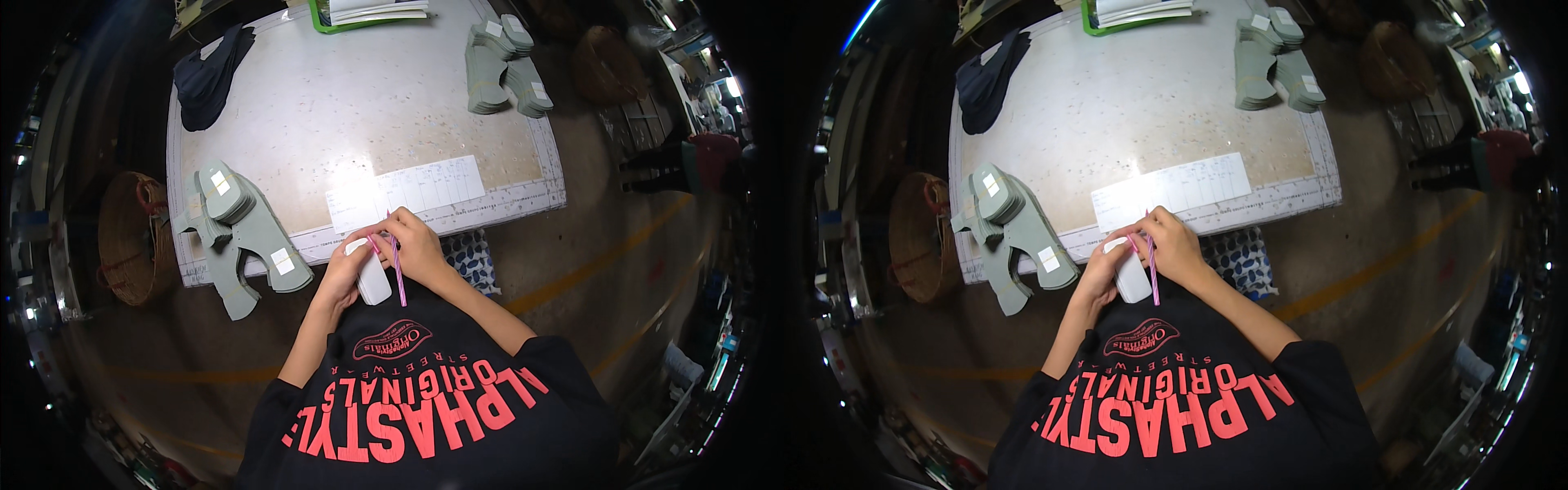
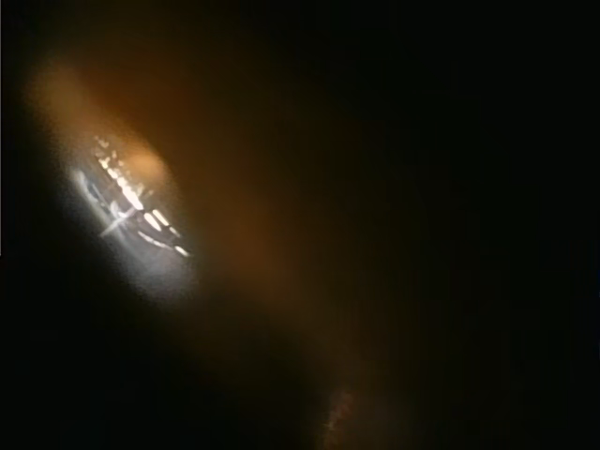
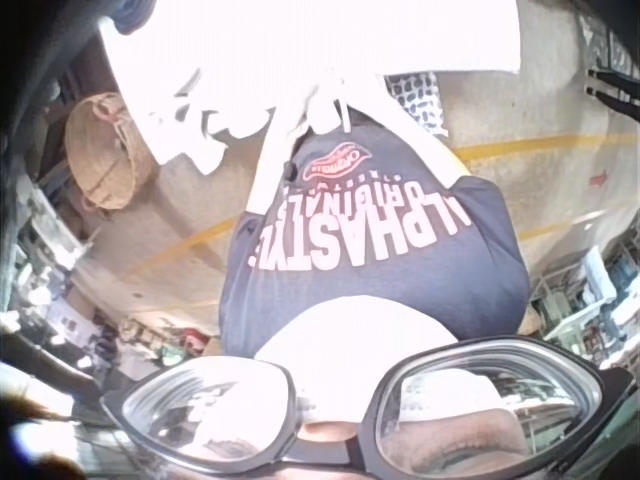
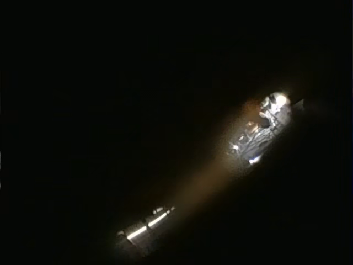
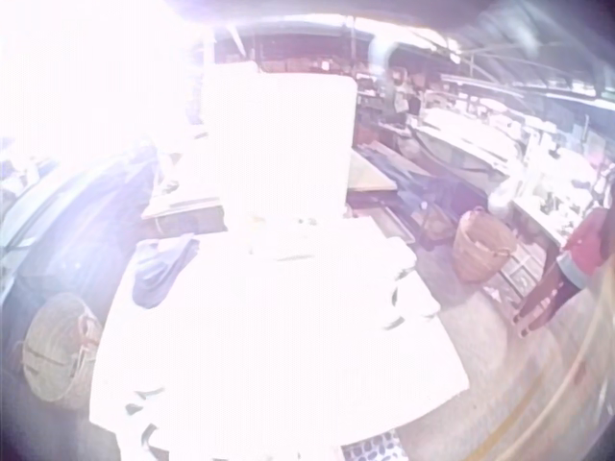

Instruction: The person unpacks a plastic bag, then uses a pink pen to write on small white labels attached to stacks of gray and black material pieces. They move between tables, continue labeling, and place labeled pieces into a red basket.

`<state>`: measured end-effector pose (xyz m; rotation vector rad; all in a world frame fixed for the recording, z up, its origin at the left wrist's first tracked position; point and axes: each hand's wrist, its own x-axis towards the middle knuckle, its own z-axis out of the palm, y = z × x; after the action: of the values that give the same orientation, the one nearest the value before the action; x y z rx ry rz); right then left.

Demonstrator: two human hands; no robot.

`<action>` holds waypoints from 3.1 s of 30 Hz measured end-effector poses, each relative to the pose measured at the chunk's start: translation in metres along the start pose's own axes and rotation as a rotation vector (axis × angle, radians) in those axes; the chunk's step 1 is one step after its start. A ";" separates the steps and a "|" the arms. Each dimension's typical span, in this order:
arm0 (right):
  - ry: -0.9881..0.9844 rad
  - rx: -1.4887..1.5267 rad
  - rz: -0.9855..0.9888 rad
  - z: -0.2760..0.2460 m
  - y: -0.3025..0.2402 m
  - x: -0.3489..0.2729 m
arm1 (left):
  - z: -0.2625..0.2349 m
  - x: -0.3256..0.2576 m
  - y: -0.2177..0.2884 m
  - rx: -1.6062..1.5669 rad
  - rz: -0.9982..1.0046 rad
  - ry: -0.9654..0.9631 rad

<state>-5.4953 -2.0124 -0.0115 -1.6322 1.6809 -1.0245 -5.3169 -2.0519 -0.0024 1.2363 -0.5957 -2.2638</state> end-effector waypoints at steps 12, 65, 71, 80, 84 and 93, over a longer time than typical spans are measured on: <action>-0.026 0.163 0.044 -0.001 0.000 -0.007 | -0.013 0.003 -0.006 -0.004 -0.012 -0.037; 0.046 0.169 0.401 -0.018 0.023 -0.035 | 0.011 0.009 -0.017 0.084 0.048 0.100; 0.059 0.221 0.233 -0.027 0.024 -0.033 | 0.005 0.013 -0.023 0.147 0.110 0.174; 0.018 0.308 0.378 -0.029 0.029 -0.034 | 0.014 0.007 -0.013 0.228 0.142 0.079; -0.050 0.328 0.379 -0.034 0.028 -0.032 | 0.017 0.006 -0.010 0.266 0.153 0.134; 0.197 0.271 0.300 -0.033 0.026 -0.023 | 0.010 0.011 -0.016 0.143 0.175 0.169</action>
<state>-5.5348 -1.9860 -0.0175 -1.0989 1.7567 -1.2269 -5.3342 -2.0449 -0.0141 1.3708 -0.7799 -1.9793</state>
